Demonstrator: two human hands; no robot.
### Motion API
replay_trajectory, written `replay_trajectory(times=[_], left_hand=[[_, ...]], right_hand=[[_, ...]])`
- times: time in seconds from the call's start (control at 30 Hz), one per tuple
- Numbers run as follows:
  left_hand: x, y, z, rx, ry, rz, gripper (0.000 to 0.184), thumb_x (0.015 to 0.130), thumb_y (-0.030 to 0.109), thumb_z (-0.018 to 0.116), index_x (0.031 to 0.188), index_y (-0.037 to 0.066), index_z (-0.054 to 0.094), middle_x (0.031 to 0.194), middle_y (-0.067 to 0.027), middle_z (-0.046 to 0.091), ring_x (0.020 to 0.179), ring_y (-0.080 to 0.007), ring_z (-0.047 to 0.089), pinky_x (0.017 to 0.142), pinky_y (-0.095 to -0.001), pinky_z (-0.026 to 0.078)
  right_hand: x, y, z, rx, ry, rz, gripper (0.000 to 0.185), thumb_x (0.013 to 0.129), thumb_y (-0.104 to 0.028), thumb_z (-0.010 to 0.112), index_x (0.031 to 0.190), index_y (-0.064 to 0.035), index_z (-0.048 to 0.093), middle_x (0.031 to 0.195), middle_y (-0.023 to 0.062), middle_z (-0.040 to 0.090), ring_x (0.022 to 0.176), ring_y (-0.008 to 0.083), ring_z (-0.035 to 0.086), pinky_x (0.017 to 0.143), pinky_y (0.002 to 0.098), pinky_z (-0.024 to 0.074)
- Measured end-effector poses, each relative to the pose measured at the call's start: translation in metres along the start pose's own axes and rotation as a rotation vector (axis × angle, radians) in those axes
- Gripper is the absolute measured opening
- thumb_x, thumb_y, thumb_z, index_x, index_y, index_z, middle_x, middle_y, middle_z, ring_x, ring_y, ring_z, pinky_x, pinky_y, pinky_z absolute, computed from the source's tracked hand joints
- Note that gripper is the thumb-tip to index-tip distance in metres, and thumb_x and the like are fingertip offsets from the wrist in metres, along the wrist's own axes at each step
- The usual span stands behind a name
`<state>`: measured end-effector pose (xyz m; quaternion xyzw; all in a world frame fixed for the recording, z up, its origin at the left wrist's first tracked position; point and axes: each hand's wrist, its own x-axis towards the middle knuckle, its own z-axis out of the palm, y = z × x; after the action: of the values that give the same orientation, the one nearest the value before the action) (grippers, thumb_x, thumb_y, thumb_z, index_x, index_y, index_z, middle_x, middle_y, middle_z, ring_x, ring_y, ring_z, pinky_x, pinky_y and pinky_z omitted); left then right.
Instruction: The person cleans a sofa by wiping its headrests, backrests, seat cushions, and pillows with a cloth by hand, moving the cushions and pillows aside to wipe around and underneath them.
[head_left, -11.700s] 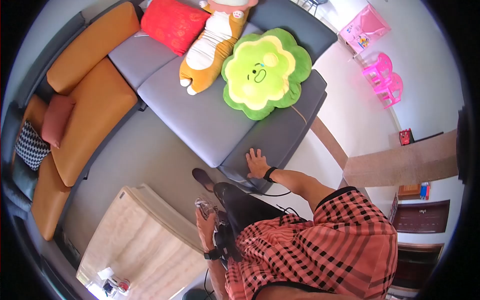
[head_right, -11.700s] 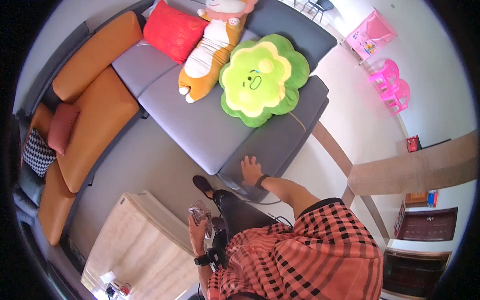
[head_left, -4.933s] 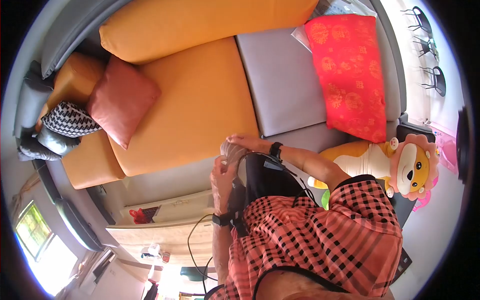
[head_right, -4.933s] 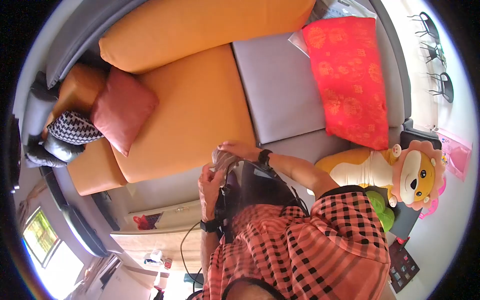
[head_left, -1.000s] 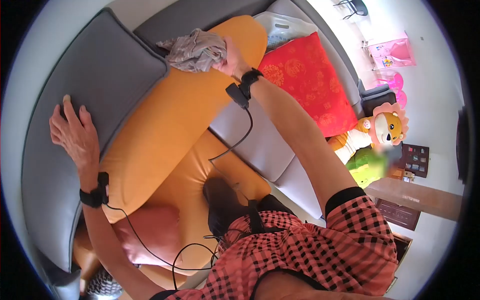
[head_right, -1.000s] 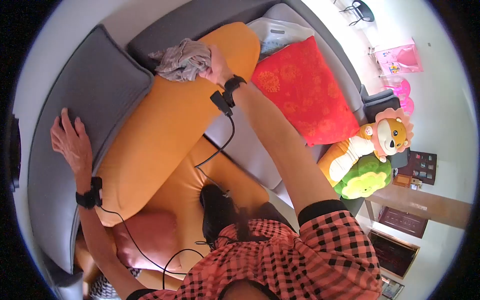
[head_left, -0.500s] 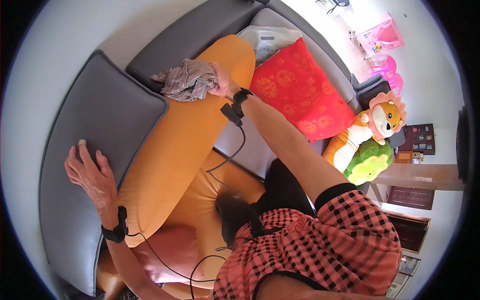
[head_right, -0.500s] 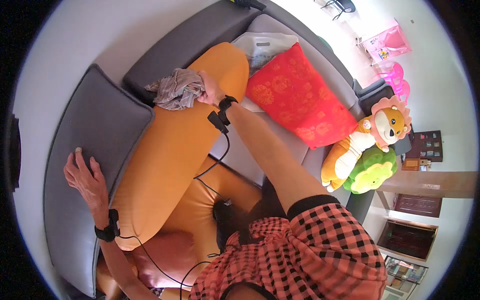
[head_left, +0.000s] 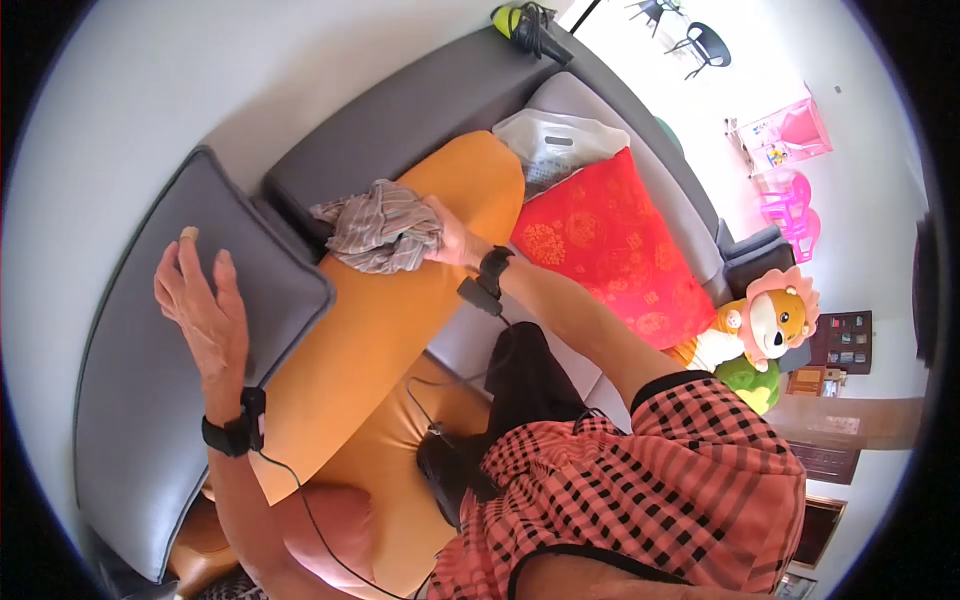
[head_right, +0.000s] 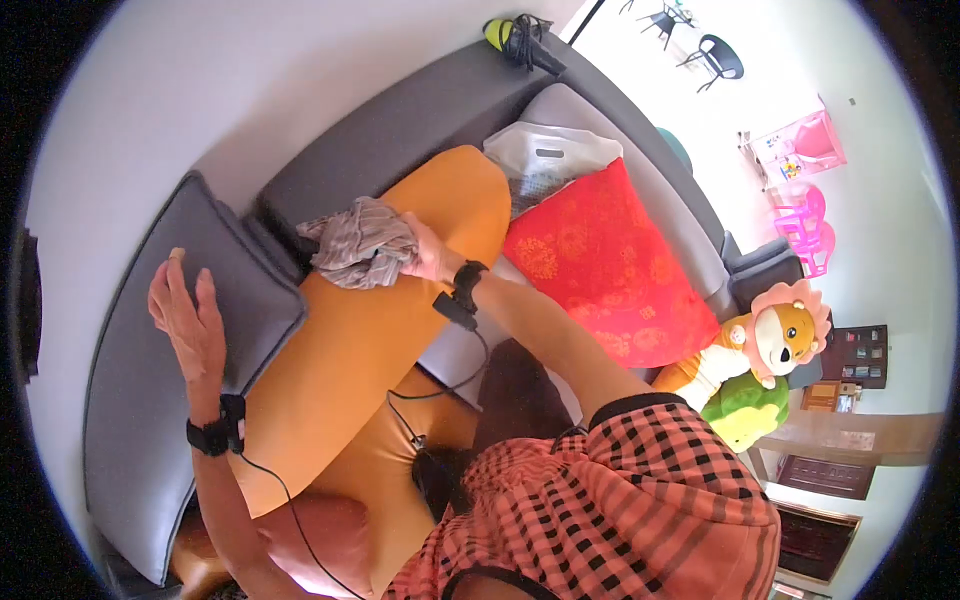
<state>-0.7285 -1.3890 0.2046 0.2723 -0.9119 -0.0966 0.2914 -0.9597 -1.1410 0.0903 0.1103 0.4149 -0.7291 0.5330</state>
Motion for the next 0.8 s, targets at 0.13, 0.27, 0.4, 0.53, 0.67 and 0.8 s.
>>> replay_trajectory(times=[0.13,0.27,0.4,0.53,0.67,0.8], left_hand=[[0.01,0.017,0.023,0.381,-0.054,-0.107,0.048,0.095,0.031,0.055,0.14,0.016,0.045,0.14,-0.0134,0.042,0.13,-0.0354,0.036,0.107,-0.0536,0.026],[0.004,0.001,0.03,0.413,-0.049,-0.054,0.05,0.093,0.029,0.056,0.141,0.017,0.044,0.141,-0.0128,0.04,0.13,-0.0364,0.035,0.108,-0.0543,0.025],[0.004,-0.005,0.03,0.419,-0.046,-0.027,0.052,0.093,0.029,0.054,0.142,0.014,0.042,0.142,-0.0123,0.04,0.131,-0.036,0.034,0.108,-0.0539,0.024],[0.008,-0.007,0.029,0.446,-0.033,0.013,0.051,0.094,0.027,0.052,0.141,0.01,0.042,0.141,-0.0131,0.041,0.132,-0.0349,0.035,0.108,-0.053,0.024],[0.008,-0.01,0.029,0.457,-0.039,0.005,0.049,0.096,0.029,0.047,0.143,0.013,0.043,0.142,-0.0121,0.042,0.132,-0.0326,0.036,0.11,-0.0519,0.023],[0.007,-0.011,0.029,0.46,-0.07,-0.033,0.05,0.096,0.03,0.045,0.141,0.01,0.043,0.143,-0.0128,0.04,0.133,-0.0327,0.034,0.11,-0.0517,0.021]], right_hand=[[0.021,0.012,-0.048,-0.081,-0.08,0.044,0.042,0.1,-0.046,0.035,0.095,-0.0121,0.061,0.08,-0.001,0.063,0.066,0.0136,0.059,0.052,0.0286,0.0455],[-0.009,0.0,-0.028,0.155,-0.144,0.069,0.033,0.099,-0.034,0.044,0.11,-0.007,0.06,0.097,0.0041,0.065,0.084,0.0143,0.063,0.074,0.0336,0.0547],[-0.009,-0.025,-0.036,0.323,-0.437,0.062,0.033,0.098,-0.03,0.05,0.119,-0.0048,0.057,0.114,0.0063,0.065,0.102,0.0158,0.064,0.09,0.0376,0.0541],[-0.03,-0.145,0.003,0.257,-0.15,-0.141,0.028,0.099,-0.028,0.049,0.114,-0.0059,0.058,0.104,0.0044,0.066,0.095,0.0159,0.065,0.086,0.0357,0.0554],[0.039,-0.273,-0.049,-0.356,-0.113,-0.66,0.034,0.094,-0.035,0.055,0.113,-0.0075,0.059,0.098,0.005,0.064,0.087,0.0187,0.062,0.072,0.0404,0.0543],[0.058,-0.376,-0.091,-1.039,0.302,-0.699,0.044,0.09,-0.041,0.053,0.123,-0.0134,0.059,0.102,0.0105,0.065,0.086,0.0319,0.063,0.08,0.0477,0.052]])
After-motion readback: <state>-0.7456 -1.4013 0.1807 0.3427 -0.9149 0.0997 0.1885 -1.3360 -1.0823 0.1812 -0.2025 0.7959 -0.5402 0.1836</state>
